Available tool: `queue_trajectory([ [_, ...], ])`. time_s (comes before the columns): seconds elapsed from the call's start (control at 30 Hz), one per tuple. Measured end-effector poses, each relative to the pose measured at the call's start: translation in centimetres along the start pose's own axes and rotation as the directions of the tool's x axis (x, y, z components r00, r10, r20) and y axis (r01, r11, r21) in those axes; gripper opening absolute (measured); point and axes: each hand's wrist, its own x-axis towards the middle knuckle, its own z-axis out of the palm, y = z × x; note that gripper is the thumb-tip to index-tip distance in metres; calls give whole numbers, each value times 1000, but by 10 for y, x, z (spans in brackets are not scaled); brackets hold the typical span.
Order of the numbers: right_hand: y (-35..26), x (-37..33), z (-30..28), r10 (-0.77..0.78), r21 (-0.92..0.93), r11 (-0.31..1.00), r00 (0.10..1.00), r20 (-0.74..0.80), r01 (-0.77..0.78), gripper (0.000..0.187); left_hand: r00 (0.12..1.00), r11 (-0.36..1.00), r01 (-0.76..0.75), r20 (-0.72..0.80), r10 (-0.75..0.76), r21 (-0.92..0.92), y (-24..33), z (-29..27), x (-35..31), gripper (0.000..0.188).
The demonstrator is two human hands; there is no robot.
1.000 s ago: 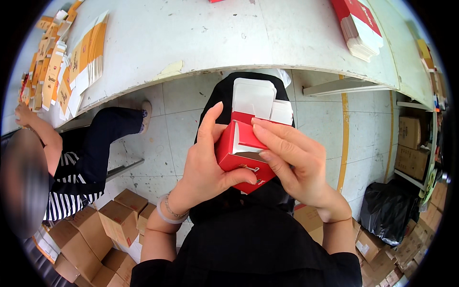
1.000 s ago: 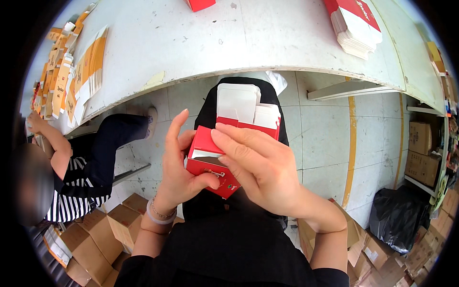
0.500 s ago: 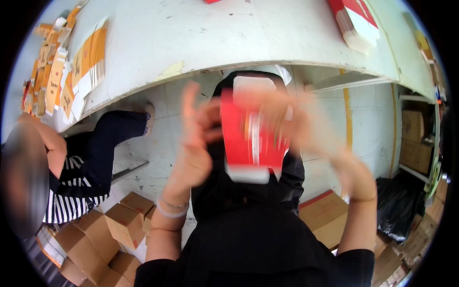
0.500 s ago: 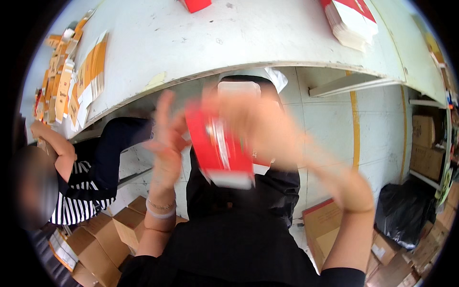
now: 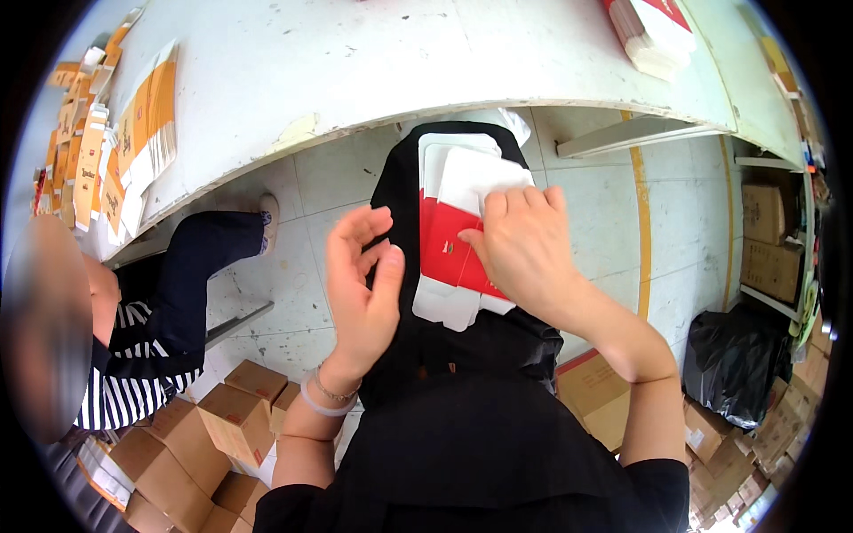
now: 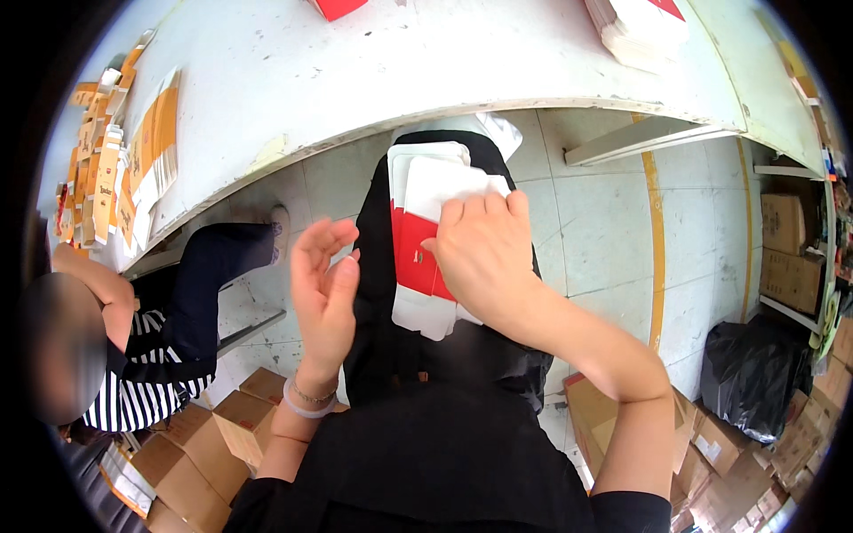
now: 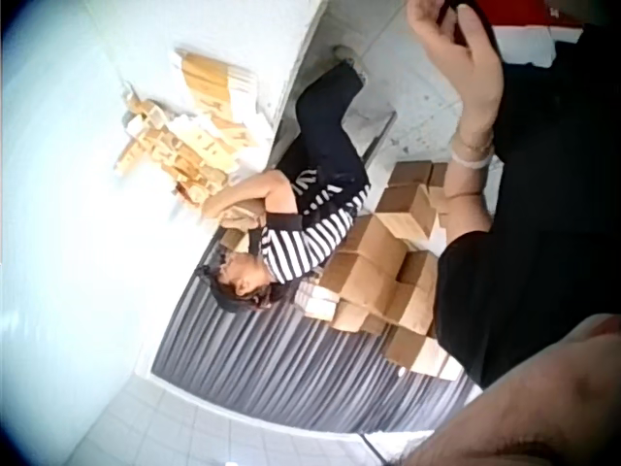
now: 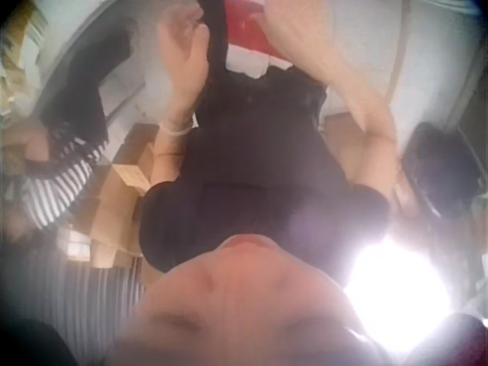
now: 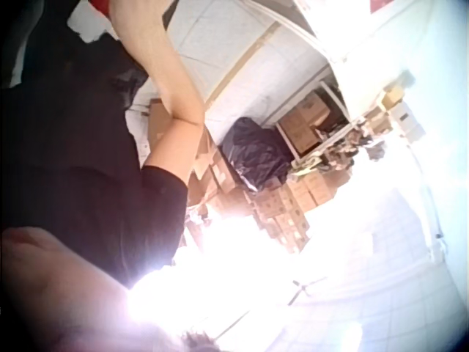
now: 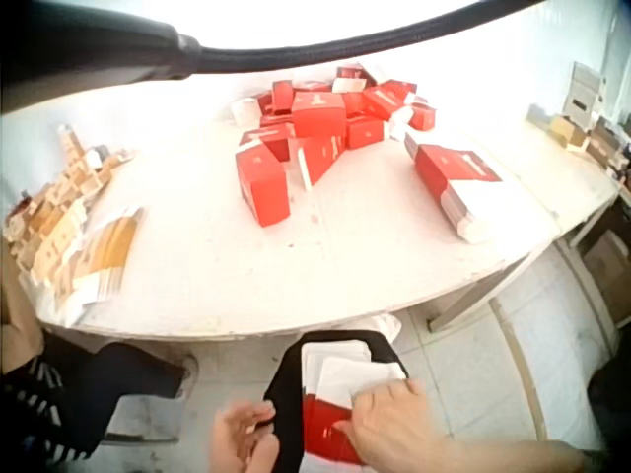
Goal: The person sits on the floor and repeatedly folds flat red and white cardboard pieces into small rectangular boxes. They manipulate the flaps by hand to form the structure and then place the finished boxes onto a nearby white table.
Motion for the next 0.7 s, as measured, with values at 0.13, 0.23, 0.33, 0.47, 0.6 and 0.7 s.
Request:
queue_trajectory([
  [0.13, -13, -3, -34, -130, 231, 961, 987, -98, 149, 25, 987, 948, -133, 128, 100, 289, 21, 17, -21, 80],
  [0.23, -32, 4, -75, -186, 420, 872, 964, -188, 250, 22, 942, 871, -319, 222, 250, 372, 38, 28, -20, 101],
  [0.33, -34, -4, -84, -278, 354, 855, 912, -302, 378, 26, 914, 942, -290, 343, 219, 171, 44, 12, -11, 98],
  [0.47, -26, -2, -69, -73, 453, 820, 848, -524, 350, 49, 963, 954, 5, 259, 76, -299, 40, -3, -5, 100],
  [0.6, -25, -10, -46, -47, 586, 686, 831, -555, 431, 49, 986, 854, -45, 114, 122, -519, 36, 13, -8, 98],
  [0.7, -32, -25, -31, 51, 705, 575, 841, -538, 416, 37, 907, 929, -76, 363, 216, -361, 19, 0, -3, 87],
])
